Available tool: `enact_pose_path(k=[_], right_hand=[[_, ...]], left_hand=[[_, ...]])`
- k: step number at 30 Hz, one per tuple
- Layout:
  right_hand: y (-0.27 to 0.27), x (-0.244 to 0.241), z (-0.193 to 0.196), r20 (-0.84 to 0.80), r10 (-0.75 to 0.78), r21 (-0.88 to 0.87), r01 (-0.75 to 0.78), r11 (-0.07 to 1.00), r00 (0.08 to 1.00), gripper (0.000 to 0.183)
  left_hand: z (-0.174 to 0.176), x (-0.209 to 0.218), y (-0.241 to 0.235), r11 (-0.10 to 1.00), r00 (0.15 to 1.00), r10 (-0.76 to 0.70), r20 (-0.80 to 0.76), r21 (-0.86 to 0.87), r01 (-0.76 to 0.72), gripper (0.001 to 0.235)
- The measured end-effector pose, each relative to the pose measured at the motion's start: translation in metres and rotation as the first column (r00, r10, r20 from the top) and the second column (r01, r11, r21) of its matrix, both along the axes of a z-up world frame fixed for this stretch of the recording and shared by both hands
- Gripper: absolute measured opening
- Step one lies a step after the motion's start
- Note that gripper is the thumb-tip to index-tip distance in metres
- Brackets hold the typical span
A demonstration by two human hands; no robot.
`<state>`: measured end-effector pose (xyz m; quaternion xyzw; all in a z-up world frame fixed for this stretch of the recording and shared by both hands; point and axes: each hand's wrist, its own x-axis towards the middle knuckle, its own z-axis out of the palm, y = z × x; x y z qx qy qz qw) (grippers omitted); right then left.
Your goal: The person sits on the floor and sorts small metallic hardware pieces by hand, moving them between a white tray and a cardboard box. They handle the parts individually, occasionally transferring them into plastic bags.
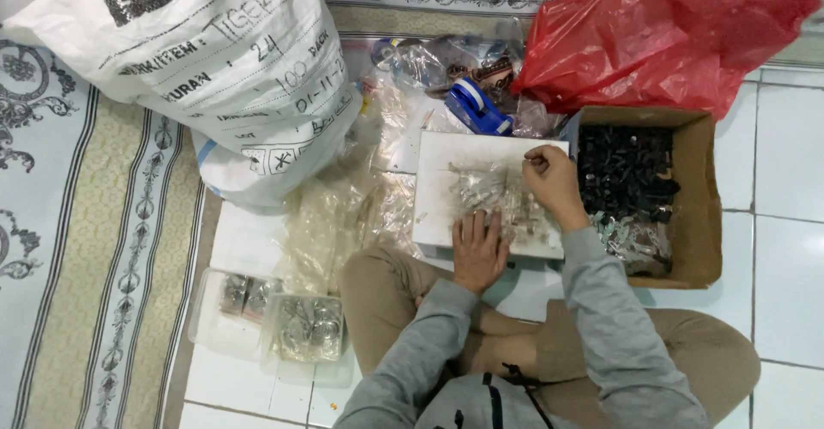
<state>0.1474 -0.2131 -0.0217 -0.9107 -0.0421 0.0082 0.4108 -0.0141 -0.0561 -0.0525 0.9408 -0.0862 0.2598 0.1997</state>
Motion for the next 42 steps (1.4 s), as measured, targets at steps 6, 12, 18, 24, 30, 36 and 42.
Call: enact_pose_path(k=[6, 12, 18, 24, 30, 36, 42], right_hand=[[0.026, 0.099, -0.007, -0.053, 0.133, -0.063, -0.136, 0.989, 0.990, 0.028], [0.050, 0.106, 0.021, -0.311, 0.159, -0.227, -0.235, 0.945, 0.937, 0.032], [0.040, 0.121, -0.020, -0.290, 0.117, -0.237, -0.189, 0.953, 0.950, 0.025], [0.045, 0.123, 0.006, -0.423, 0.074, -0.231, -0.187, 0.955, 0.903, 0.034], [0.048, 0.112, 0.011, -0.408, -0.021, -0.285, -0.105, 0.953, 0.913, 0.032], [0.058, 0.120, 0.011, -0.475, -0.124, -0.343, -0.054, 0.938, 0.871, 0.044], [0.059, 0.116, 0.021, -0.503, -0.135, -0.332, -0.046, 0.942, 0.853, 0.058]], left_hand=[[-0.008, 0.007, -0.005, 0.993, 0.985, 0.102, 0.136, 0.050, -0.110, 0.054], [-0.014, 0.008, -0.008, 0.993, 0.986, 0.109, 0.127, 0.034, -0.115, 0.055], [-0.025, 0.006, -0.010, 0.991, 0.988, 0.121, 0.094, 0.040, -0.125, 0.056], [-0.019, 0.008, -0.009, 0.991, 0.985, 0.126, 0.116, 0.033, -0.130, 0.053], [-0.017, 0.010, -0.008, 0.988, 0.981, 0.137, 0.135, 0.048, -0.145, 0.055], [-0.019, 0.012, -0.008, 0.989, 0.979, 0.132, 0.152, 0.042, -0.140, 0.056], [-0.017, 0.012, -0.008, 0.987, 0.981, 0.142, 0.129, 0.063, -0.151, 0.056]])
